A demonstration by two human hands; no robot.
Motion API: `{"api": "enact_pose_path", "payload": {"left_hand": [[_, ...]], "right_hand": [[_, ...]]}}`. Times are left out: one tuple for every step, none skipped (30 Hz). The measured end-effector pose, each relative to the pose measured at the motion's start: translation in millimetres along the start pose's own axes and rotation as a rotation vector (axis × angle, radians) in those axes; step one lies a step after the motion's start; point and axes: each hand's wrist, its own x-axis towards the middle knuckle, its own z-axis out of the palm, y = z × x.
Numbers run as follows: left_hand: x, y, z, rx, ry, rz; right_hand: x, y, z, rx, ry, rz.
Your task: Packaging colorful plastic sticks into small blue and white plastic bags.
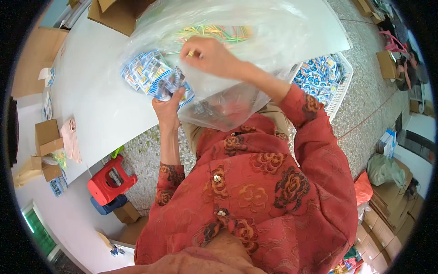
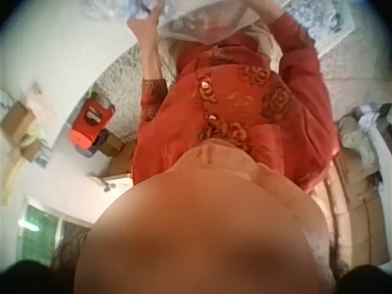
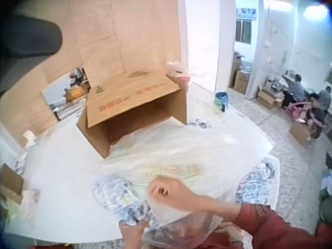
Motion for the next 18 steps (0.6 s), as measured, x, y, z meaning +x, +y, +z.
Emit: {"api": "enact_pose_path", "payload": {"left_hand": [[-1, 1, 0, 0.001, -0.005, 0.001], [0, 2, 0, -0.008, 0.006, -0.002], [0, 3, -2, -0.016, 0.022, -0.006], [0, 2, -5, -0.017, 0.021, -0.007], [0, 0, -7, -0.015, 0.030, 0.002], [0, 0, -7, -0.012, 0.034, 0.012], [1, 1, -6, -0.016, 0.021, 0.009], [0, 2, -7, -0.013, 0.018, 0.002], [-1, 3, -7, -0.009, 0.015, -0.005], [-1, 1, -7, -0.013, 0.017, -0.006], [-1, 0, -7, -0.029, 0.012, -0.009], [-1, -1, -6, -0.045, 0.008, -0.011], [-1, -2, -4, -0.048, 0.005, -0.012], [-1, -2, 0, -0.040, -0.018, -0.021], [0, -2, 4, -0.032, -0.041, -0.030], [-1, -2, 1, -0.030, -0.028, -0.029], [-2, -1, 0, -0.039, -0.030, -0.034], [-2, -1, -2, -0.047, -0.031, -0.038]], "right_hand": [[4, 25, -7, -0.041, 0.045, 0.063], [7, 45, -21, -0.201, 0.005, 0.064], [11, 63, -36, -0.356, -0.040, 0.063], [17, 74, -51, -0.489, -0.038, 0.066], [23, 85, -69, -0.625, -0.035, 0.072], [30, 109, -94, -0.830, -0.042, 0.146], [34, 126, -112, -1.036, -0.053, 0.223], [37, 122, -117, -1.039, -0.057, 0.221], [42, 118, -125, -1.030, 0.145, 0.189], [46, 113, -129, -1.013, 0.347, 0.155], [45, 108, -127, -1.015, 0.344, 0.153], [42, 104, -123, -0.862, 0.434, 0.044], [40, 100, -123, -0.709, 0.522, -0.061], [36, 115, -130, -0.630, 0.208, 0.187], [24, 130, -132, -0.638, 0.217, 0.194], [21, 123, -114, -0.501, 0.140, 0.122], [16, 114, -103, -0.369, 0.069, 0.054], [15, 107, -97, -0.447, -0.044, 0.120]]}}
